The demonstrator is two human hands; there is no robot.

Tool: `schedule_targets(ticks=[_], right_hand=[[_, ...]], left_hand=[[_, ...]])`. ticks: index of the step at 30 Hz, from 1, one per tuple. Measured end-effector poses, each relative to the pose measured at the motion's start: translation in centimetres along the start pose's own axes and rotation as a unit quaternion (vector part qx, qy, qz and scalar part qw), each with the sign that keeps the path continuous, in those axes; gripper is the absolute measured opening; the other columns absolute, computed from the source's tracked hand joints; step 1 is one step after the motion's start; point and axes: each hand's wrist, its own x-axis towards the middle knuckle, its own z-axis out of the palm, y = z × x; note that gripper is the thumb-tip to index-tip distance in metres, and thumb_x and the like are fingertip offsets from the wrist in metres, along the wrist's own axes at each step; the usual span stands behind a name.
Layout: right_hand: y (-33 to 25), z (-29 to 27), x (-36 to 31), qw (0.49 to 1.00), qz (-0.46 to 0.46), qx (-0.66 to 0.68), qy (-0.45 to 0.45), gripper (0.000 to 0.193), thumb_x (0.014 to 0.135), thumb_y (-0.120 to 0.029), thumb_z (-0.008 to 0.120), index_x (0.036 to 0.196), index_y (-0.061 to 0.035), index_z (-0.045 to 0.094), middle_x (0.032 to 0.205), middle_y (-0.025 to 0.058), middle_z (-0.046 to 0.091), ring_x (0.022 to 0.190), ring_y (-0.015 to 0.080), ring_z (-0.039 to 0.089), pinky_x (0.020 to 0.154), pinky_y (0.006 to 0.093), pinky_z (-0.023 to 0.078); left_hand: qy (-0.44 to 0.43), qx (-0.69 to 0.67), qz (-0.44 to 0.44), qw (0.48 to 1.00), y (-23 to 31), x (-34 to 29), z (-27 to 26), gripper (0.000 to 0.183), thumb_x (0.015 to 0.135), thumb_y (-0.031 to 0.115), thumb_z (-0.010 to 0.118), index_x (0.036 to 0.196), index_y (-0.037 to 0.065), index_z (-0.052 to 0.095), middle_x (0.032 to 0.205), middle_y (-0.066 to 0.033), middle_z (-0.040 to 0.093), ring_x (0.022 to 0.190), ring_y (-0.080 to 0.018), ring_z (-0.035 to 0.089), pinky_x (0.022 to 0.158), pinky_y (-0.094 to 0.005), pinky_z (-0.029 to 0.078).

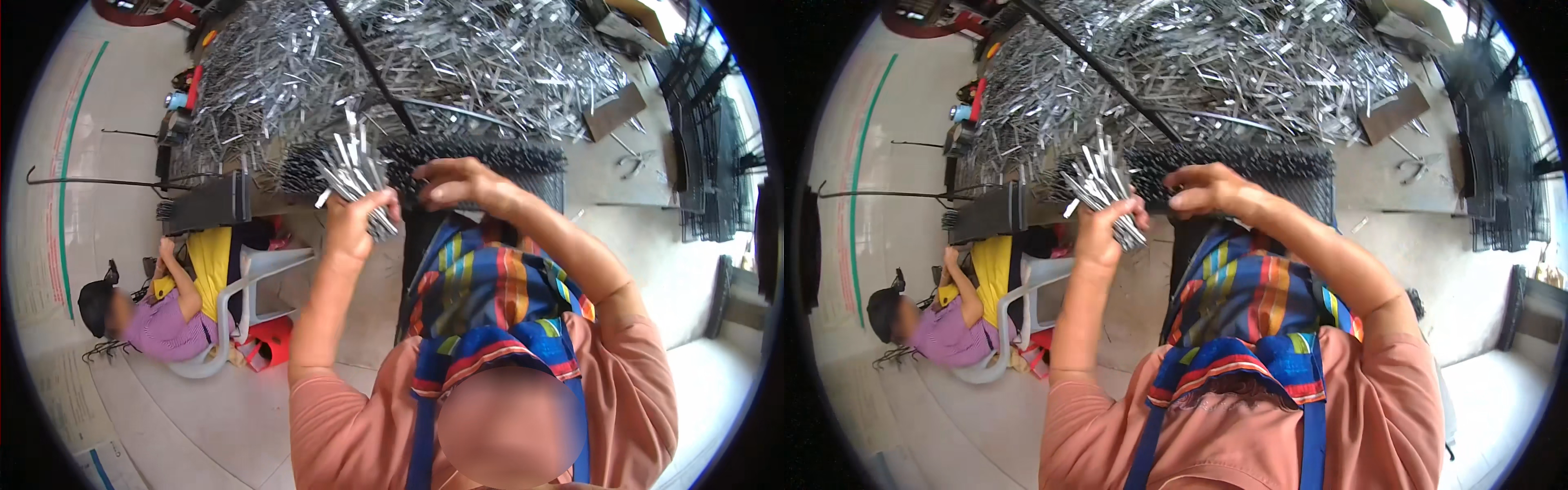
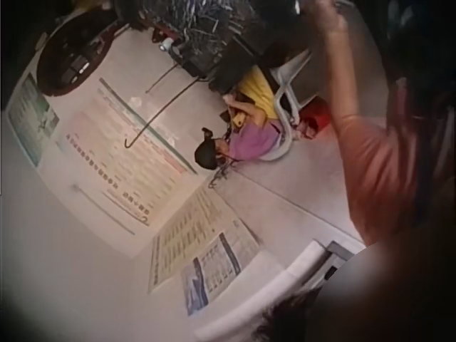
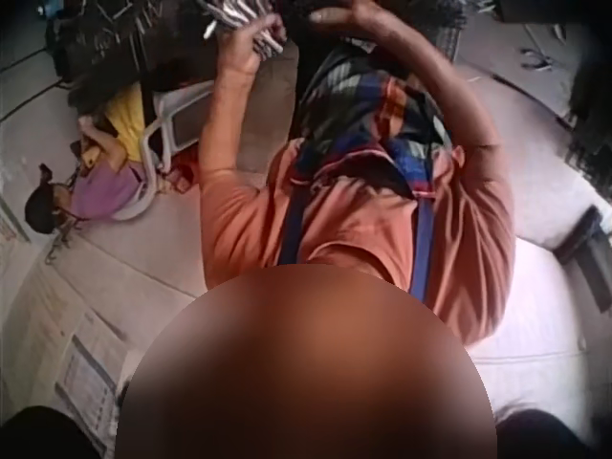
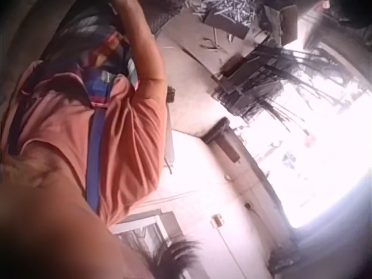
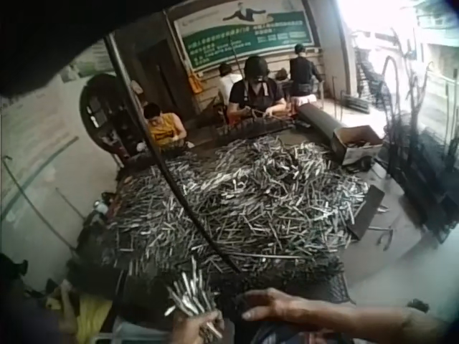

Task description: The recorder is sorting and arranging thin metal rods on a workbench.

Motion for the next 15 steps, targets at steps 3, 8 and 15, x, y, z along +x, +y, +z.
schedule_targets(ticks=[3, 8, 15], right_hand=[[3.1, 0.9, -0.5, 0.975, -0.067, 0.209, -0.009, 0.074, 0.081, -0.030, 0.074, 0.141, -0.0002, 0.041, 0.114, 0.0151, 0.063, 0.105, 0.0258, 0.061, 0.097, 0.0402, 0.046], [2.7, -2.0, -5.3, 0.927, -0.119, 0.340, 0.102, 0.058, 0.087, -0.026, 0.066, 0.135, 0.0006, 0.046, 0.111, 0.0182, 0.067, 0.096, 0.0265, 0.068, 0.085, 0.0394, 0.056], [1.3, -11.5, -10.9, 0.889, -0.233, 0.326, 0.222, 0.026, 0.096, -0.025, 0.057, 0.103, -0.0005, 0.060, 0.075, 0.0067, 0.063, 0.068, 0.0181, 0.063, 0.063, 0.0304, 0.054]], left_hand=[[-0.089, -0.046, -0.065, 0.993, -5.1, -3.4, 4.0, 0.016, 0.074, -0.006, 0.066, 0.088, -0.001, 0.062, 0.070, -0.0090, 0.063, 0.057, -0.0200, 0.061, 0.054, -0.0296, 0.050], [-0.212, -0.050, -0.177, 0.960, -11.5, -4.5, 9.7, 0.035, 0.073, -0.006, 0.069, 0.104, 0.005, 0.058, 0.079, -0.0064, 0.063, 0.061, -0.0180, 0.064, 0.058, -0.0306, 0.055], [-0.363, 0.069, -0.323, 0.871, -9.5, 0.7, 20.2, 0.022, 0.075, 0.000, 0.071, 0.095, 0.002, 0.061, 0.074, -0.0096, 0.066, 0.060, -0.0190, 0.064, 0.056, -0.0306, 0.055]])
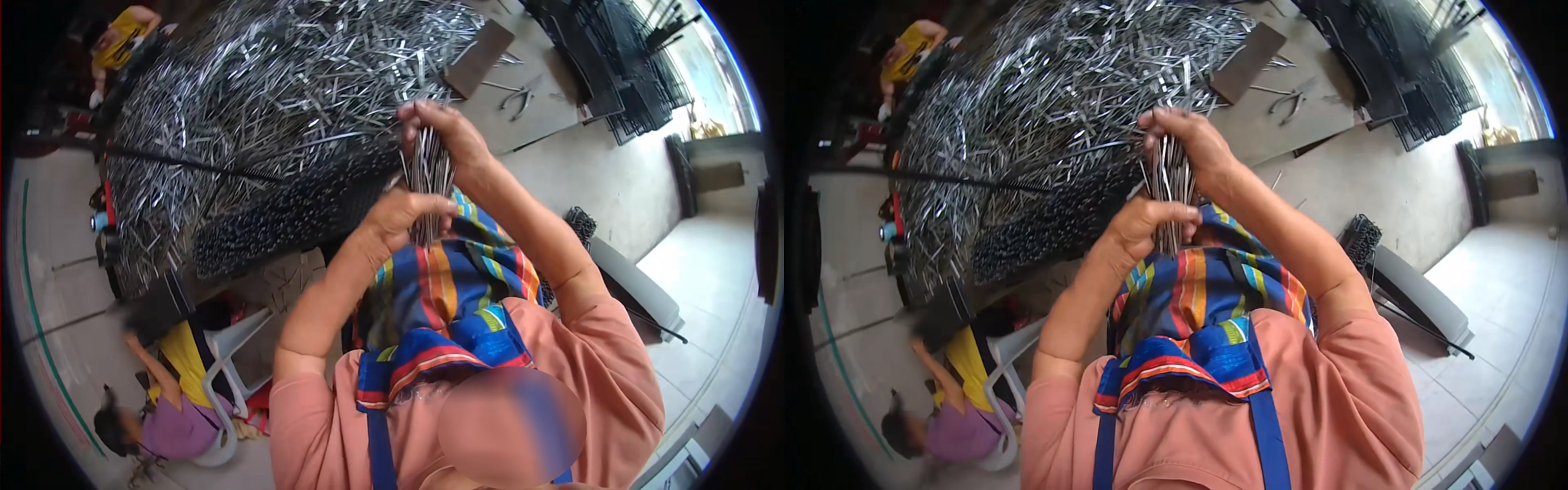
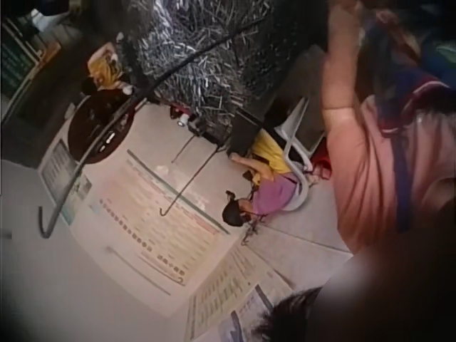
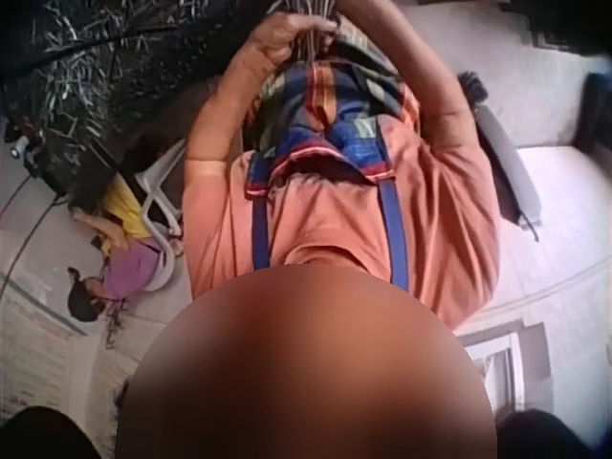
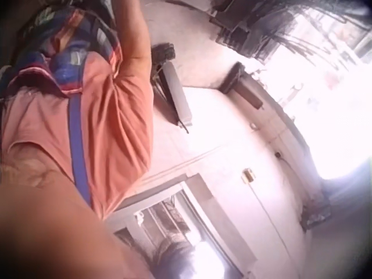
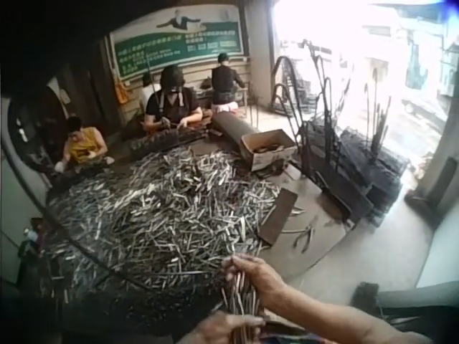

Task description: The recorder is sorting and arranging thin metal rods on a workbench.

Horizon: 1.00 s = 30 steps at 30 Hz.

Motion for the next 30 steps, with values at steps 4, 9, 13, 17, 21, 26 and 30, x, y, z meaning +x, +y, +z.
schedule_targets(ticks=[4, 9, 13, 17, 21, 26, 30], right_hand=[[-6.5, -1.3, 2.9, 0.999, -0.004, 0.028, -0.028, 0.029, 0.099, -0.030, 0.053, 0.097, -0.0030, 0.061, 0.065, 0.0035, 0.056, 0.059, 0.0149, 0.053, 0.058, 0.0291, 0.049], [-9.5, -5.4, 6.9, 0.999, 0.027, 0.015, 0.041, 0.037, 0.102, -0.035, 0.046, 0.098, -0.0014, 0.061, 0.072, 0.0083, 0.064, 0.060, 0.0194, 0.061, 0.060, 0.0336, 0.053], [-10.8, -8.4, 10.1, 0.981, -0.025, 0.048, 0.187, 0.038, 0.104, -0.032, 0.041, 0.107, 0.0018, 0.058, 0.082, 0.0105, 0.066, 0.077, 0.0254, 0.064, 0.077, 0.0443, 0.055], [-11.1, -16.1, 12.4, 0.968, -0.067, -0.047, 0.238, 0.034, 0.102, -0.031, 0.047, 0.101, 0.0005, 0.060, 0.073, 0.0075, 0.064, 0.057, 0.0172, 0.058, 0.055, 0.0312, 0.049], [-9.0, -13.8, 13.0, 0.919, 0.005, -0.205, 0.336, 0.025, 0.094, -0.027, 0.062, 0.092, -0.0023, 0.062, 0.060, 0.0022, 0.057, 0.041, 0.0086, 0.043, 0.039, 0.0209, 0.032], [-7.3, -11.2, 11.5, 0.926, 0.029, -0.272, 0.258, 0.027, 0.092, -0.031, 0.065, 0.090, -0.0041, 0.063, 0.074, 0.0031, 0.059, 0.050, 0.0079, 0.048, 0.039, 0.0231, 0.033], [-4.8, -6.7, 9.3, 0.904, -0.062, -0.375, 0.196, 0.057, 0.087, -0.036, 0.067, 0.120, 0.0096, 0.058, 0.110, 0.0220, 0.066, 0.094, 0.0275, 0.065, 0.085, 0.0368, 0.050]], left_hand=[[-0.075, -0.029, -0.043, 0.996, 4.2, 5.3, 1.6, 0.017, 0.079, 0.006, 0.071, 0.094, 0.003, 0.063, 0.077, -0.0081, 0.066, 0.064, -0.0163, 0.065, 0.058, -0.0278, 0.054], [-0.087, -0.110, -0.044, 0.989, 5.3, 10.8, 1.6, 0.018, 0.085, 0.011, 0.068, 0.100, 0.004, 0.061, 0.077, -0.0083, 0.064, 0.061, -0.0150, 0.059, 0.059, -0.0295, 0.050], [-0.053, -0.118, -0.082, 0.988, 3.8, 12.4, 0.3, 0.011, 0.088, 0.013, 0.065, 0.094, 0.006, 0.059, 0.078, -0.0075, 0.062, 0.059, -0.0143, 0.057, 0.056, -0.0308, 0.048], [-0.059, -0.188, -0.043, 0.979, 2.5, 13.3, 0.0, 0.009, 0.085, 0.011, 0.067, 0.089, 0.004, 0.063, 0.077, -0.0069, 0.065, 0.063, -0.0164, 0.061, 0.059, -0.0283, 0.051], [0.044, -0.198, 0.019, 0.979, 2.9, 14.1, -0.9, 0.016, 0.087, 0.012, 0.065, 0.100, 0.002, 0.066, 0.088, -0.0079, 0.069, 0.077, -0.0172, 0.066, 0.068, -0.0303, 0.053], [0.174, -0.208, 0.119, 0.955, 3.1, 17.8, -1.3, 0.026, 0.091, 0.014, 0.061, 0.114, 0.002, 0.061, 0.107, -0.0070, 0.069, 0.098, -0.0215, 0.066, 0.079, -0.0383, 0.053], [0.210, -0.234, 0.191, 0.930, 3.0, 19.3, -1.1, 0.025, 0.090, 0.011, 0.064, 0.113, 0.004, 0.061, 0.097, -0.0067, 0.066, 0.088, -0.0185, 0.066, 0.070, -0.0356, 0.055]])
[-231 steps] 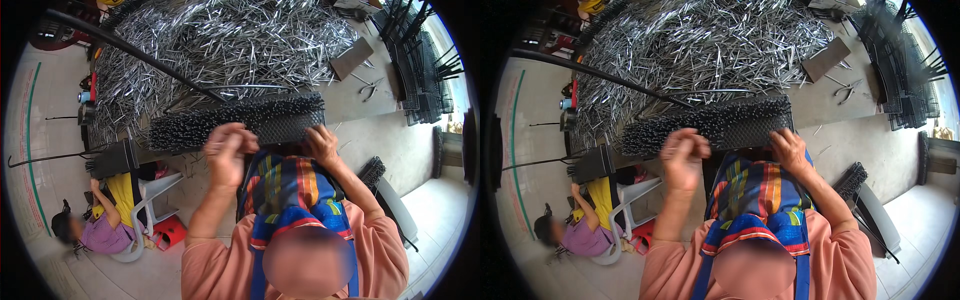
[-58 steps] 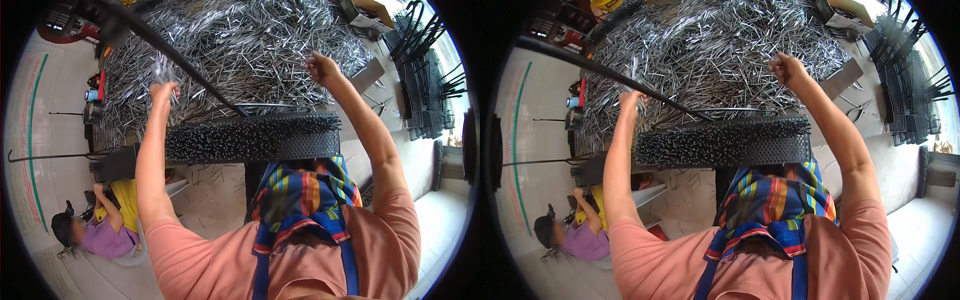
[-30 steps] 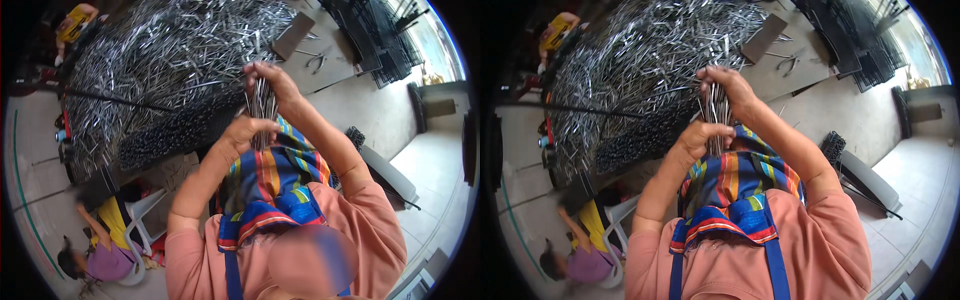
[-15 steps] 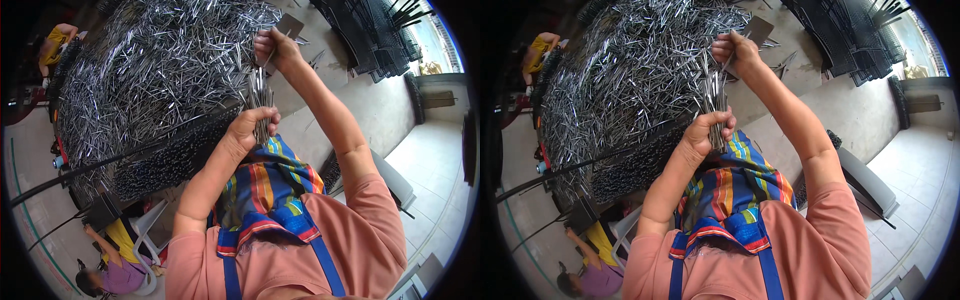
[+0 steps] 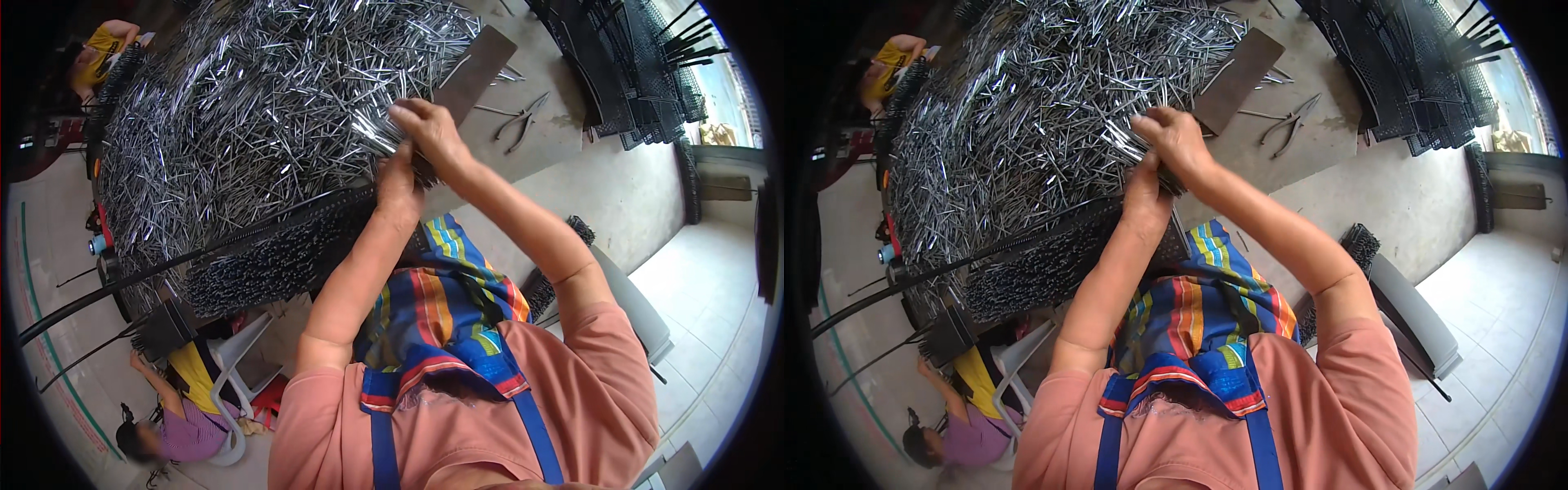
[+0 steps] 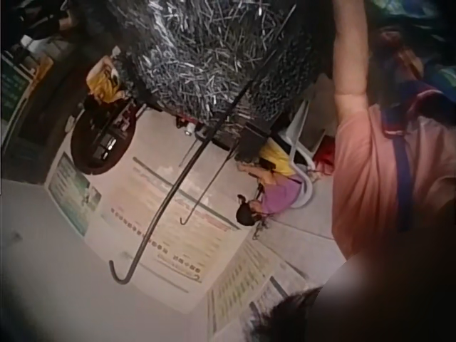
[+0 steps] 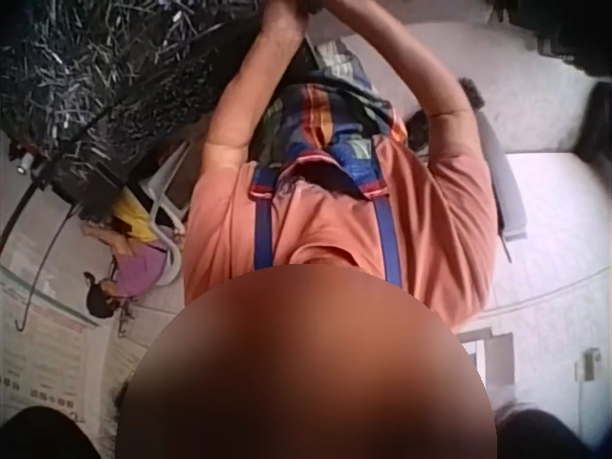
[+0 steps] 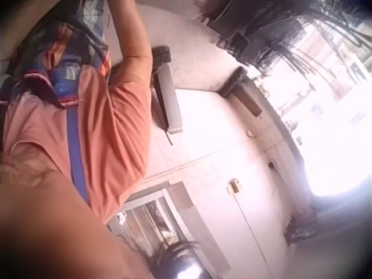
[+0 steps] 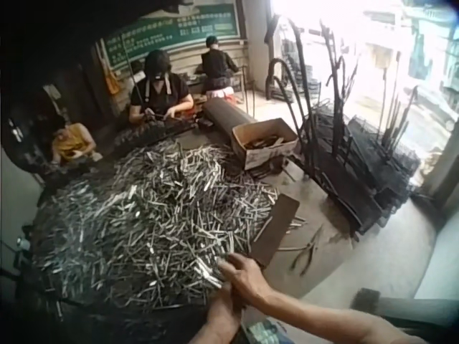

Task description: The recorder is sorting and arranging thin metal rods on a workbench.

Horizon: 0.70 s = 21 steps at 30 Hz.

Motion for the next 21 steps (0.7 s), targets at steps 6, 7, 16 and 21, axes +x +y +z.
schedule_targets(ticks=[6, 7, 16, 21], right_hand=[[0.0, -1.7, -3.4, 0.919, -0.224, -0.321, 0.042, 0.047, 0.087, -0.026, 0.063, 0.128, -0.0024, 0.059, 0.123, 0.0209, 0.062, 0.115, 0.0308, 0.059, 0.101, 0.0349, 0.042], [0.0, -2.2, -3.7, 0.884, -0.300, -0.347, 0.089, 0.042, 0.086, -0.026, 0.065, 0.121, -0.0029, 0.062, 0.119, 0.0192, 0.064, 0.112, 0.0281, 0.060, 0.096, 0.0339, 0.045], [3.6, -8.9, -1.9, 0.971, 0.007, 0.238, 0.021, 0.056, 0.099, -0.050, 0.044, 0.096, 0.0023, 0.066, 0.085, 0.0089, 0.068, 0.076, 0.0160, 0.063, 0.072, 0.0291, 0.050], [6.9, -9.3, -1.9, 0.980, -0.028, 0.170, 0.099, 0.059, 0.096, -0.051, 0.049, 0.086, 0.0029, 0.069, 0.075, 0.0057, 0.066, 0.068, 0.0111, 0.058, 0.068, 0.0272, 0.048]], left_hand=[[-0.190, -0.066, 0.094, 0.975, -4.9, 3.7, -4.0, 0.040, 0.089, 0.007, 0.060, 0.127, 0.002, 0.050, 0.117, -0.0112, 0.059, 0.105, -0.0225, 0.061, 0.091, -0.0351, 0.051], [-0.209, -0.133, 0.066, 0.967, -5.4, 4.0, -4.2, 0.044, 0.086, 0.004, 0.062, 0.127, 0.002, 0.049, 0.115, -0.0106, 0.060, 0.103, -0.0218, 0.062, 0.090, -0.0354, 0.052], [-0.031, 0.421, 0.305, 0.854, -8.6, 1.5, 4.1, 0.026, 0.081, 0.004, 0.067, 0.106, 0.006, 0.062, 0.093, -0.0039, 0.067, 0.085, -0.0156, 0.066, 0.072, -0.0314, 0.053], [-0.022, 0.384, 0.331, 0.862, -15.0, 6.0, 0.0, 0.021, 0.093, 0.018, 0.060, 0.110, 0.006, 0.063, 0.099, -0.0027, 0.068, 0.090, -0.0181, 0.065, 0.083, -0.0324, 0.050]])
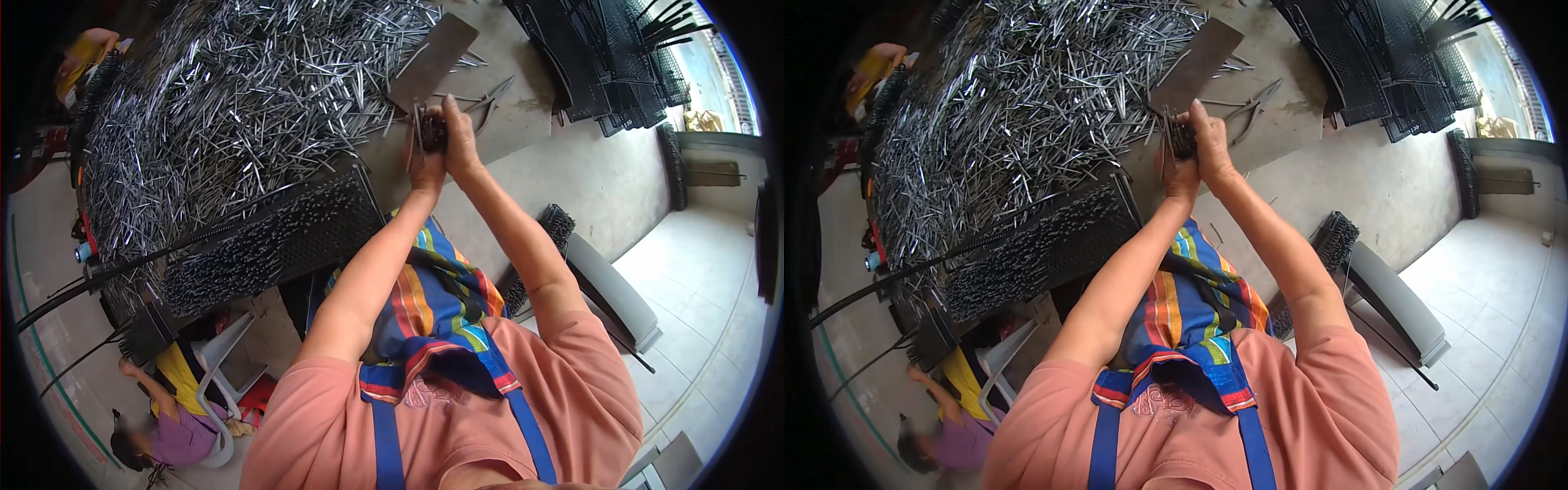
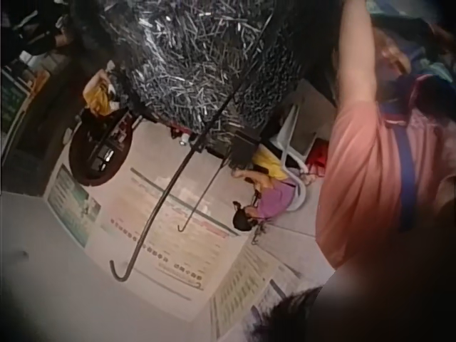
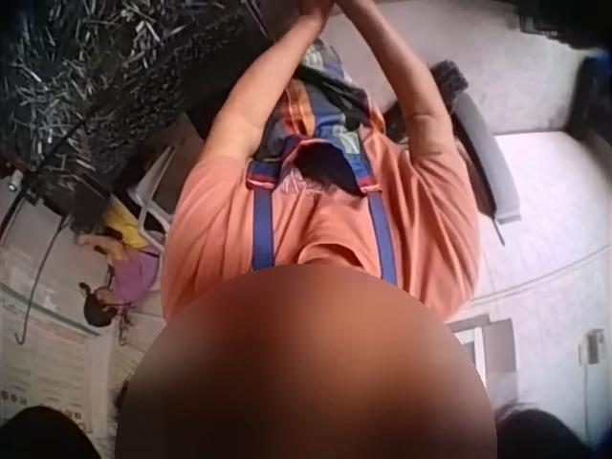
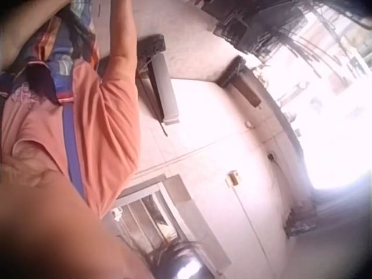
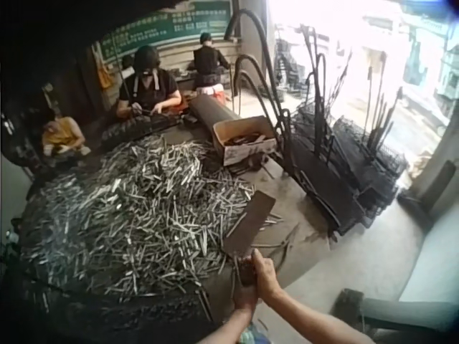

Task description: The recorder is sorting and arranging thin metal rods on a workbench.

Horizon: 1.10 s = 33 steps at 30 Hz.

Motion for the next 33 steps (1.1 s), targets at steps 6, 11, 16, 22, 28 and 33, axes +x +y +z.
schedule_targets(ticks=[6, 11, 16, 22, 28, 33], right_hand=[[2.1, -0.9, -0.1, 0.999, -0.018, 0.030, 0.036, 0.048, 0.096, -0.042, 0.054, 0.094, 0.0034, 0.071, 0.079, 0.0047, 0.068, 0.072, 0.0115, 0.059, 0.073, 0.0281, 0.049], [1.6, -0.6, 1.6, 0.993, 0.012, 0.115, 0.034, 0.046, 0.097, -0.040, 0.052, 0.100, 0.0030, 0.069, 0.090, 0.0074, 0.069, 0.084, 0.0136, 0.061, 0.078, 0.0290, 0.049], [-2.9, -0.7, 1.3, 0.995, 0.000, 0.094, 0.028, 0.047, 0.098, -0.041, 0.050, 0.112, 0.0014, 0.064, 0.102, 0.0094, 0.068, 0.097, 0.0154, 0.062, 0.085, 0.0313, 0.047], [0.8, -2.2, -3.2, 0.987, -0.039, 0.018, 0.155, 0.053, 0.099, -0.046, 0.048, 0.117, 0.0011, 0.062, 0.104, 0.0107, 0.067, 0.095, 0.0173, 0.062, 0.088, 0.0315, 0.046], [0.9, 1.1, -5.5, 0.992, -0.044, 0.082, 0.087, 0.045, 0.098, -0.040, 0.052, 0.116, -0.0002, 0.062, 0.104, 0.0073, 0.065, 0.088, 0.0137, 0.061, 0.079, 0.0274, 0.047], [-2.2, 1.6, -8.4, 0.997, 0.046, -0.003, -0.063, 0.034, 0.092, -0.029, 0.061, 0.107, 0.0005, 0.066, 0.085, 0.0004, 0.065, 0.068, 0.0064, 0.053, 0.061, 0.0225, 0.043]], left_hand=[[-0.066, -0.618, -0.170, 0.764, -1.8, -0.3, 0.6, 0.035, 0.100, 0.029, 0.048, 0.125, 0.005, 0.056, 0.120, -0.0081, 0.059, 0.110, -0.0203, 0.057, 0.101, -0.0334, 0.043], [-0.017, -0.585, -0.161, 0.795, -0.4, -0.2, 1.3, 0.027, 0.096, 0.018, 0.053, 0.117, 0.003, 0.057, 0.114, -0.0085, 0.061, 0.102, -0.0184, 0.060, 0.091, -0.0324, 0.049], [0.015, -0.179, -0.037, 0.983, 3.8, 2.2, 0.5, 0.021, 0.083, -0.002, 0.058, 0.104, 0.001, 0.057, 0.097, -0.0098, 0.064, 0.078, -0.0176, 0.065, 0.070, -0.0323, 0.055], [0.057, -0.436, -0.332, 0.835, 10.0, 2.8, -0.7, 0.024, 0.070, -0.010, 0.066, 0.091, -0.001, 0.058, 0.082, -0.0086, 0.063, 0.056, -0.0214, 0.062, 0.054, -0.0332, 0.053], [0.004, -0.408, -0.277, 0.870, 11.0, -1.3, -4.1, 0.013, 0.076, -0.004, 0.067, 0.088, 0.001, 0.064, 0.071, -0.0077, 0.065, 0.058, -0.0189, 0.063, 0.056, -0.0298, 0.053], [-0.109, -0.318, -0.328, 0.883, 12.9, -5.4, -10.3, 0.009, 0.079, 0.001, 0.067, 0.088, 0.002, 0.066, 0.076, -0.0078, 0.068, 0.057, -0.0183, 0.065, 0.050, -0.0305, 0.053]])
